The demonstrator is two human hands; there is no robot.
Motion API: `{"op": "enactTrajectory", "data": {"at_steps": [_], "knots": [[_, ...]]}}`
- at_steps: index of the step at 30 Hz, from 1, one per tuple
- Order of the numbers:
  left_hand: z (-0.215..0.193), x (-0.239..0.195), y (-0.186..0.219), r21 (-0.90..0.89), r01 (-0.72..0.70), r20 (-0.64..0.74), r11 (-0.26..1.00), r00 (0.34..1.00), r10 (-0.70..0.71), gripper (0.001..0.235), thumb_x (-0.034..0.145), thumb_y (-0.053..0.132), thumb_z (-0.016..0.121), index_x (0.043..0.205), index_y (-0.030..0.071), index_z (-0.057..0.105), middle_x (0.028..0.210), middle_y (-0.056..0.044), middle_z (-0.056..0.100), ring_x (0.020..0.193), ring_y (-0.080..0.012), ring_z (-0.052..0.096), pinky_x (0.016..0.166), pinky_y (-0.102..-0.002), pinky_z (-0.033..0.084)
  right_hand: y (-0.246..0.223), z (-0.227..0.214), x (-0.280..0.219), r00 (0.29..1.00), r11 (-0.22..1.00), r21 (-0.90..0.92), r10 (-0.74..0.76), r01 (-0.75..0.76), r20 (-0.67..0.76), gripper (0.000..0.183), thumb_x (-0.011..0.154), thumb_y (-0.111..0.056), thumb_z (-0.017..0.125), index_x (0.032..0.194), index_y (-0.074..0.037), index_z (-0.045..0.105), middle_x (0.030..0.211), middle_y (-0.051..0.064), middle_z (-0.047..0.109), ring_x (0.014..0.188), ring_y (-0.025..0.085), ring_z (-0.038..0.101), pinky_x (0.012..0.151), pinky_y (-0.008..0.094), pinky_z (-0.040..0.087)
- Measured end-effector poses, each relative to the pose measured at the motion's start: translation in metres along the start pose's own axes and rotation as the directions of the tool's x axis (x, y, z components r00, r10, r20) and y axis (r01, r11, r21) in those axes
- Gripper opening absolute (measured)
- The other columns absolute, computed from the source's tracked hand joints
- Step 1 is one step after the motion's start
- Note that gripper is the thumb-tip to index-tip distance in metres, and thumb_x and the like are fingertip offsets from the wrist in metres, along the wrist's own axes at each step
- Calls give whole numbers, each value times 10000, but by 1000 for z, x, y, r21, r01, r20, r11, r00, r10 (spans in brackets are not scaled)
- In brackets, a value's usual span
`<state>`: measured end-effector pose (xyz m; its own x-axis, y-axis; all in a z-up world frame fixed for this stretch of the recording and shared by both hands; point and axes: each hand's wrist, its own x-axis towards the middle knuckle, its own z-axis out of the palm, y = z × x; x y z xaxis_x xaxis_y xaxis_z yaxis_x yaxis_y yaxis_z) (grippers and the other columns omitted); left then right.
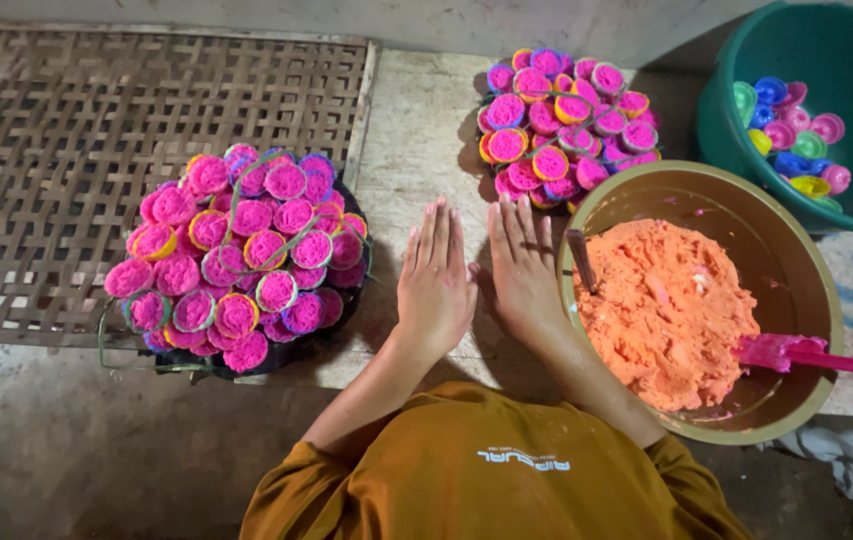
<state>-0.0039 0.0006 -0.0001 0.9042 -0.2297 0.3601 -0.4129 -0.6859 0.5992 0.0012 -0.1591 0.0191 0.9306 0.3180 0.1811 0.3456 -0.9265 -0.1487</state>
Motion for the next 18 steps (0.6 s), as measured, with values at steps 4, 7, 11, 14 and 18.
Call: {"op": "enactTrajectory", "data": {"at_steps": [4, 7, 11, 14, 18], "knots": [[-3, 0, 1, 8, 4, 8, 1000, 1000, -4, 747, 934, 224, 572, 1547, -106, 302, 1659, -282, 241, 1571, -382, 206, 1265, -525, 185, -3, -4, 3, 1000, 1000, -27, -13, 13, -1, 837, 946, -282, 648, 1594, 50, 235, 1676, 235, 234, 1580, 399, 141, 1250, 593, 115], [-5, 0, 2, 17, 3, 6, 1000, 1000, -3, 740, 946, 237, 566, 1548, -104, 302, 1661, -278, 239, 1570, -379, 205, 1262, -525, 187, -4, -8, 3, 999, 998, -57, -35, 34, -10, 830, 958, -290, 636, 1598, 54, 235, 1678, 230, 247, 1585, 395, 147, 1257, 593, 126], [-13, -1, 7, 25, 0, -2, 1000, 1000, 0, 727, 968, 245, 555, 1553, -103, 300, 1665, -273, 239, 1573, -380, 204, 1262, -529, 190, -6, -15, 2, 999, 998, -62, -33, 33, -6, 834, 955, -311, 633, 1590, 58, 239, 1670, 233, 255, 1577, 396, 147, 1249, 596, 127], [-23, 0, 11, 50, -10, -12, 999, 1000, 10, 725, 978, 247, 559, 1557, -100, 295, 1669, -268, 236, 1578, -378, 202, 1265, -532, 193, -11, -24, 5, 999, 997, -65, -38, 38, 6, 822, 967, -319, 627, 1588, 58, 242, 1666, 235, 254, 1575, 397, 148, 1248, 586, 132], [-43, 0, 24, 60, -27, 44, 998, 999, 25, 771, 929, 239, 586, 1551, -98, 278, 1663, -271, 220, 1571, -389, 187, 1253, -542, 192, -23, -49, 5, 996, 995, -45, -87, 86, -13, 808, 987, -308, 627, 1603, 50, 246, 1674, 242, 255, 1586, 404, 163, 1270, 550, 165]]}}
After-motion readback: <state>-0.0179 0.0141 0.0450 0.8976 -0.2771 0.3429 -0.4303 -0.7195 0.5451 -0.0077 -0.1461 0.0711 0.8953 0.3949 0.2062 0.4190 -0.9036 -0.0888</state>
